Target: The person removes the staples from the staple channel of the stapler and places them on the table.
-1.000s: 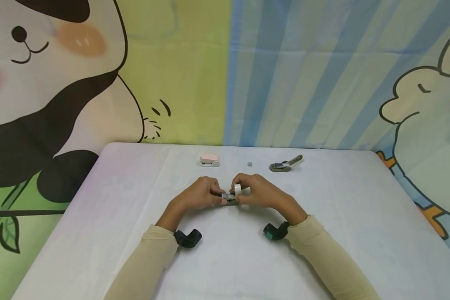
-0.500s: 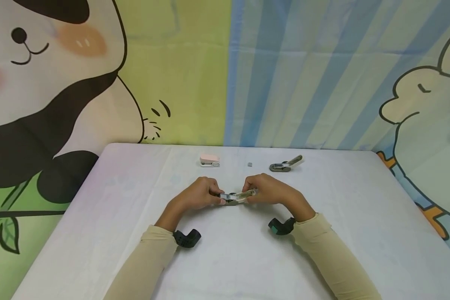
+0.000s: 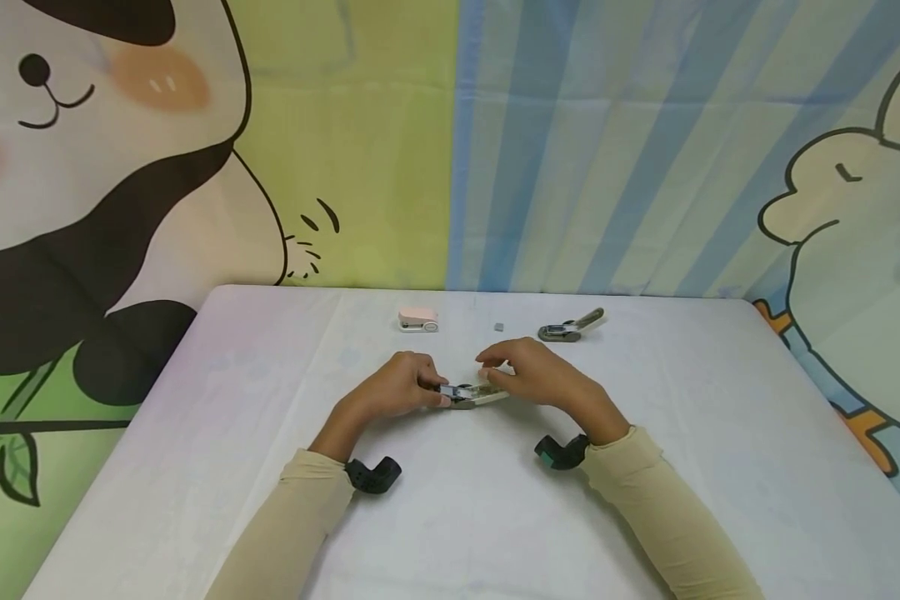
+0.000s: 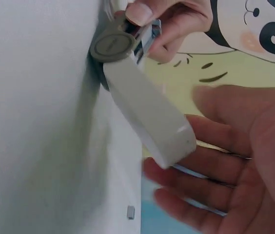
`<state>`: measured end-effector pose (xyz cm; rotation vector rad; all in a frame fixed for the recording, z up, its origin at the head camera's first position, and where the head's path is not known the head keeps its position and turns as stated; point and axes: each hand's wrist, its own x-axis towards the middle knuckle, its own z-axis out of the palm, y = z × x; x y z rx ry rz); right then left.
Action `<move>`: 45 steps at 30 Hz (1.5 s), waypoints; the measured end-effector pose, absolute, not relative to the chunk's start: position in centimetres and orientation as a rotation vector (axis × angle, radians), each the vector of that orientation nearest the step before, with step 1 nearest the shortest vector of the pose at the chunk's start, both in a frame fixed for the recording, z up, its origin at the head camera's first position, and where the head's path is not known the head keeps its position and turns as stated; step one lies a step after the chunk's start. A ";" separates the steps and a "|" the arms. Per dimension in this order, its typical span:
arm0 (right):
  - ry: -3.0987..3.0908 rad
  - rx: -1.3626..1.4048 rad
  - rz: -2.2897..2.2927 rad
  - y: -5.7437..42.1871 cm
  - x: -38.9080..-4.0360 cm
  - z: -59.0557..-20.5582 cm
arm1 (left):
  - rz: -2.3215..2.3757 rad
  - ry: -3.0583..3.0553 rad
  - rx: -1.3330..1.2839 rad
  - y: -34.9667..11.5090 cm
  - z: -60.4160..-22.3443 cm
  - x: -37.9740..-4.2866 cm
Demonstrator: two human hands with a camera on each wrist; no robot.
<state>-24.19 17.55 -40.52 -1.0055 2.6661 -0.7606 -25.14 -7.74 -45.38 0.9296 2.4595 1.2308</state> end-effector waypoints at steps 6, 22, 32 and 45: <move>2.643 -1.079 -0.884 15.9 -23.1 -40.4 | 1.218 2.476 0.935 -7.6 -44.9 -24.8; 2.564 -1.087 -0.777 15.0 -23.2 -41.6 | 1.204 2.484 0.962 -7.3 -44.7 -24.9; 2.389 -0.798 -0.987 15.2 -23.1 -41.3 | 1.223 2.483 0.956 -7.2 -44.8 -24.9; 2.720 -0.631 -0.958 13.0 -21.8 -42.2 | 1.226 2.491 0.943 -7.2 -44.8 -24.9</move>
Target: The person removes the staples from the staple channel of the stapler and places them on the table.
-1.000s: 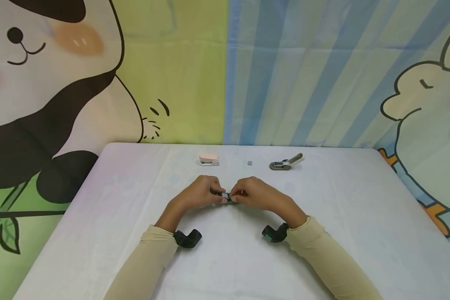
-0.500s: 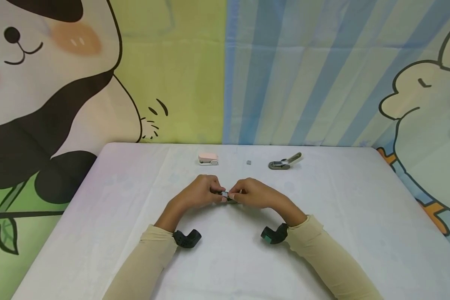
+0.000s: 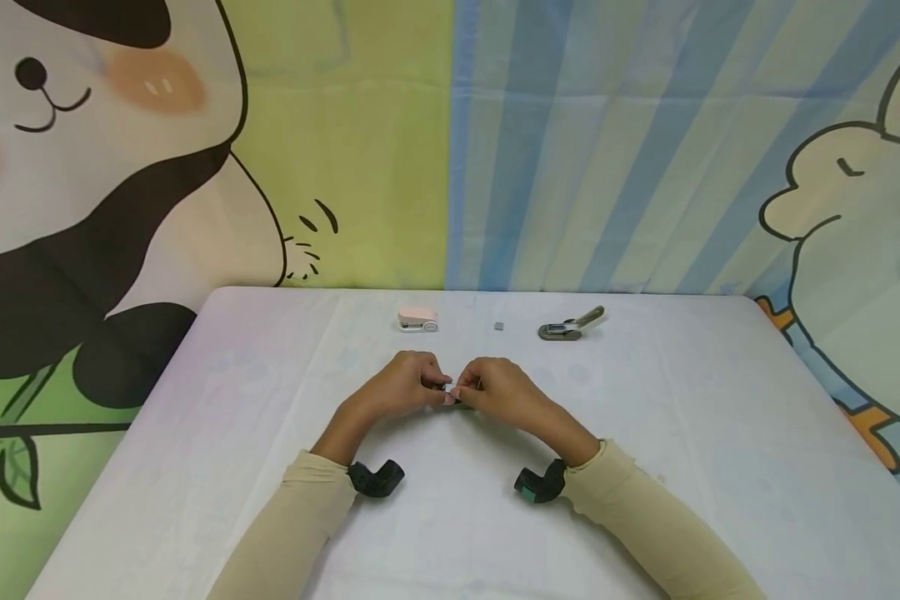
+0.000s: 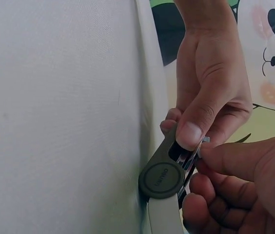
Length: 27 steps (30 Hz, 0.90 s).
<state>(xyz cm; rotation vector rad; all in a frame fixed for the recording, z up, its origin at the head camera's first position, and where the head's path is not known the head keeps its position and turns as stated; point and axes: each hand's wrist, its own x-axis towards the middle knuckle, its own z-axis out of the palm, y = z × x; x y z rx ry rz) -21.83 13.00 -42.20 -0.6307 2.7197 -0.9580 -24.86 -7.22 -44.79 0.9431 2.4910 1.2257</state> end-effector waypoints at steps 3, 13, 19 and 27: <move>2.777 -0.733 -0.944 12.9 -21.8 -42.3 | 1.222 2.493 0.950 -7.3 -44.9 -24.9; 2.802 -1.153 -1.009 13.2 -22.3 -42.6 | 1.209 2.495 0.939 -7.3 -45.0 -24.9; 2.682 -1.102 -1.150 14.0 -22.9 -42.4 | 1.200 2.500 0.964 -7.4 -45.0 -25.0; 2.699 -1.070 -1.196 15.4 -23.8 -42.2 | 1.208 2.483 0.954 -7.4 -45.0 -25.0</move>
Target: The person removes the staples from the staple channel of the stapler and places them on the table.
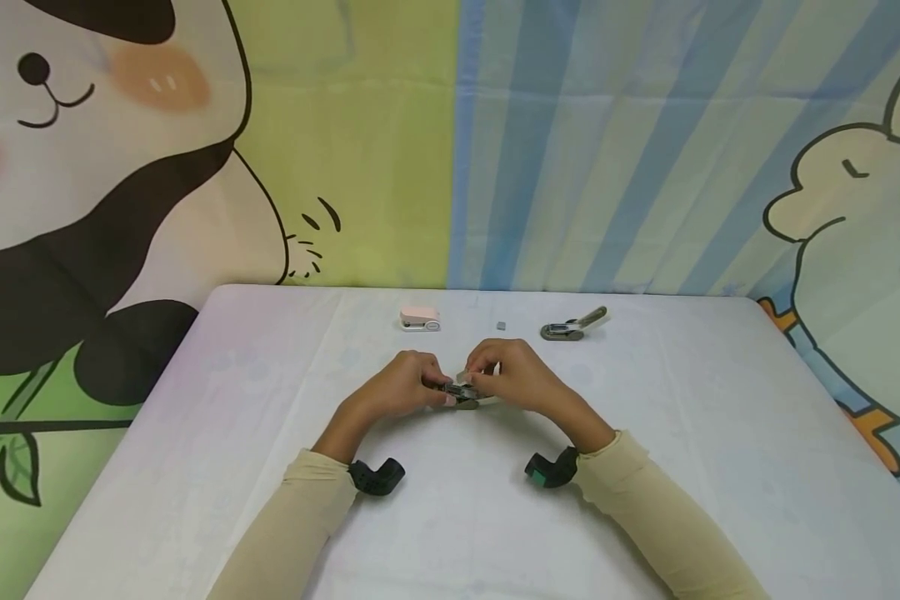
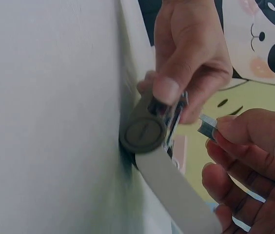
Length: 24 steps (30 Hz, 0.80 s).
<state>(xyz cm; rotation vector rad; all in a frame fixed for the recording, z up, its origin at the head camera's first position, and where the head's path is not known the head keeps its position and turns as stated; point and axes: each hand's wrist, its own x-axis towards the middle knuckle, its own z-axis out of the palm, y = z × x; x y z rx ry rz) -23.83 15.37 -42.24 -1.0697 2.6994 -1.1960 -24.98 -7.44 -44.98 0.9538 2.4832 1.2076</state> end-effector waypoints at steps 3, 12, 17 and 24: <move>2.735 -1.040 -1.199 16.1 -24.2 -42.2 | 1.204 2.478 0.963 -7.4 -45.0 -25.0; 2.910 -0.842 -1.089 18.1 -25.5 -42.0 | 1.207 2.485 0.948 -7.5 -44.9 -24.9; 2.967 -0.724 -0.981 19.0 -26.2 -42.1 | 1.226 2.477 0.944 -7.5 -44.9 -24.9; 3.019 -0.638 -0.908 19.2 -26.9 -42.6 | 1.220 2.470 0.934 -7.5 -45.0 -24.9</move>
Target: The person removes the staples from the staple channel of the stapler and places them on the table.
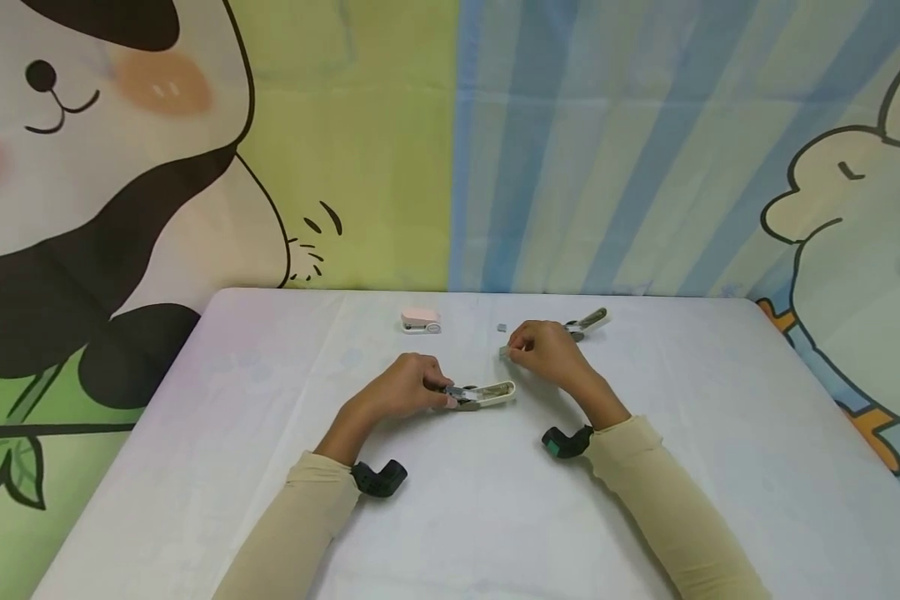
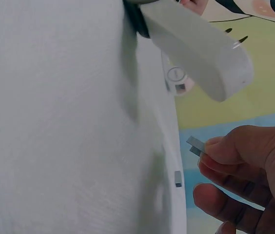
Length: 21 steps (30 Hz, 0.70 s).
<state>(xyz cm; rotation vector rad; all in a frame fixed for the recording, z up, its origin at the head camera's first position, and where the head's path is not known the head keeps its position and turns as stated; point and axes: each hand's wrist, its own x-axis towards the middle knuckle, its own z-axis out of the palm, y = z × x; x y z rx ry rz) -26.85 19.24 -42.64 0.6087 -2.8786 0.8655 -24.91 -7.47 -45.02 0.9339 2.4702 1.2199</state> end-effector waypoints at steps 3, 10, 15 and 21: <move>-2.888 0.615 0.822 19.2 -27.1 -42.9 | 1.208 2.473 0.928 -7.4 -45.1 -24.9; -2.900 0.632 0.818 18.5 -28.8 -42.5 | 1.215 2.477 0.925 -7.5 -45.2 -25.1; -2.960 0.590 0.838 18.2 -29.8 -42.4 | 1.234 2.477 0.944 -7.6 -45.2 -25.1; -3.000 0.606 0.780 18.0 -30.4 -43.0 | 1.243 2.476 0.961 -7.6 -45.3 -24.9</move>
